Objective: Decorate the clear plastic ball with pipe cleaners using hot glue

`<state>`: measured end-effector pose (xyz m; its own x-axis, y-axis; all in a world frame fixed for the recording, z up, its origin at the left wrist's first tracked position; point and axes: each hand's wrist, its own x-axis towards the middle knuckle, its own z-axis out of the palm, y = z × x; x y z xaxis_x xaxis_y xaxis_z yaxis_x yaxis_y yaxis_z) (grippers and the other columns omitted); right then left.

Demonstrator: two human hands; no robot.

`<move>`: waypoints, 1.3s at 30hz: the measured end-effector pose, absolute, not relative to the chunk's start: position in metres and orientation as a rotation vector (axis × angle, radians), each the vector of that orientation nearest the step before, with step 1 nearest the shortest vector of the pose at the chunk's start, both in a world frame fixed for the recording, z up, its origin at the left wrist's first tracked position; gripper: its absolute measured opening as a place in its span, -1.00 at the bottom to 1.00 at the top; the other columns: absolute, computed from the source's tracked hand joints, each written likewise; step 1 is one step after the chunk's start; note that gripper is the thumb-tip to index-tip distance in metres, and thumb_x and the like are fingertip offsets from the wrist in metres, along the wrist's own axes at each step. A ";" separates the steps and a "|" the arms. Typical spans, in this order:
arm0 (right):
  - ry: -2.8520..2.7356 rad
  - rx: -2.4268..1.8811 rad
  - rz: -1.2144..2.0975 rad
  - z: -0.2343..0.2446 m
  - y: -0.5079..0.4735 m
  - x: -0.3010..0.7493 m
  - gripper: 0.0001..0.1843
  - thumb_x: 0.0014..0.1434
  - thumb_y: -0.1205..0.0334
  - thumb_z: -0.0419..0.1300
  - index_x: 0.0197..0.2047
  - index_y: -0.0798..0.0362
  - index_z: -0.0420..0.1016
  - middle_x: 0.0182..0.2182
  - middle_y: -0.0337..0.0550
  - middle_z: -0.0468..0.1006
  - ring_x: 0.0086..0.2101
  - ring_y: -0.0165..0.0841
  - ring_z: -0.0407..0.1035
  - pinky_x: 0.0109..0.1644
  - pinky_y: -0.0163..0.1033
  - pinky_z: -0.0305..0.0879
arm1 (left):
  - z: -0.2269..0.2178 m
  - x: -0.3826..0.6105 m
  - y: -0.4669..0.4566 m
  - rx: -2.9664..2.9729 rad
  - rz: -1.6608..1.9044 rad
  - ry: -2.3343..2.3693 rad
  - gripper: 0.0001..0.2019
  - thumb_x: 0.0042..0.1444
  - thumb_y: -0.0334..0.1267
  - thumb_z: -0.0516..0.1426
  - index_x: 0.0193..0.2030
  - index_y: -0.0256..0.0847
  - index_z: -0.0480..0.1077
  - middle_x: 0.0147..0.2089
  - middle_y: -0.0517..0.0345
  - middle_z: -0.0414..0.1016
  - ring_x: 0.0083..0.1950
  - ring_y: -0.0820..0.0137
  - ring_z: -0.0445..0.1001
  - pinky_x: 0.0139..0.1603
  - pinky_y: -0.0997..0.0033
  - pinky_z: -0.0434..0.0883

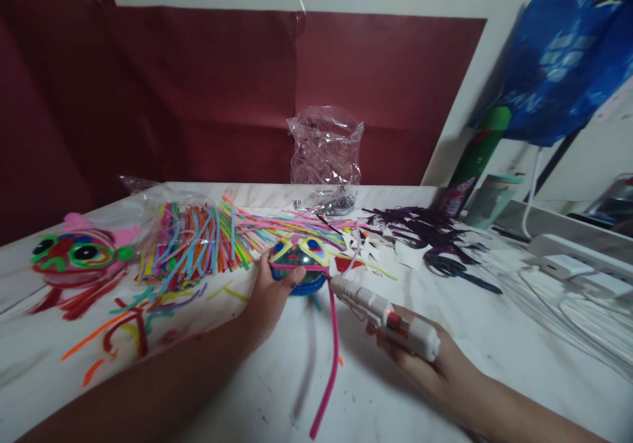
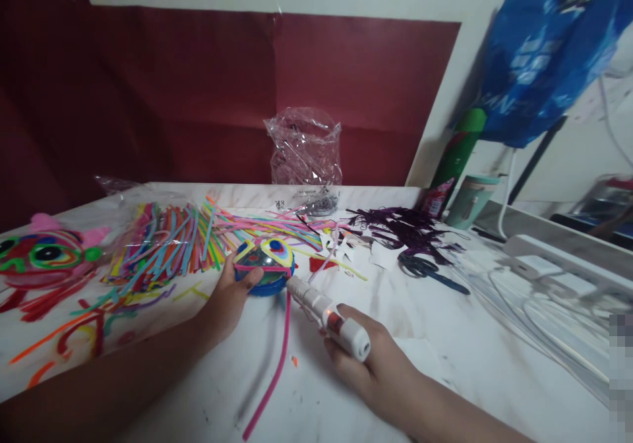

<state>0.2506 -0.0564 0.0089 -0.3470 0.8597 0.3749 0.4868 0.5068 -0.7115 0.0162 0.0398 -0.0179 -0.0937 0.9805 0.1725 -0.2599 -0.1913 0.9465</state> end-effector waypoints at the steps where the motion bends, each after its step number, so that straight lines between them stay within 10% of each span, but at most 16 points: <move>1: -2.013 -1.104 0.638 0.009 -0.057 0.251 -0.89 0.16 0.28 0.10 -0.24 0.06 0.42 -0.41 -0.16 0.52 -0.41 -0.35 0.42 -0.37 -0.30 0.38 | -0.017 0.016 0.040 1.097 1.511 0.966 -0.28 -0.13 -0.10 0.34 0.17 -0.07 0.17 0.07 0.00 0.45 0.08 0.18 0.44 0.12 0.17 0.36; 39: -2.119 -1.100 0.604 0.014 -0.060 0.244 -0.91 0.17 0.29 0.04 -0.31 0.05 0.34 -0.43 -0.16 0.48 -0.44 -0.35 0.37 -0.38 -0.31 0.36 | -0.017 0.017 0.038 1.110 1.514 0.978 -0.27 -0.12 -0.12 0.34 0.19 -0.09 0.16 0.06 0.00 0.44 0.07 0.18 0.44 0.14 0.13 0.34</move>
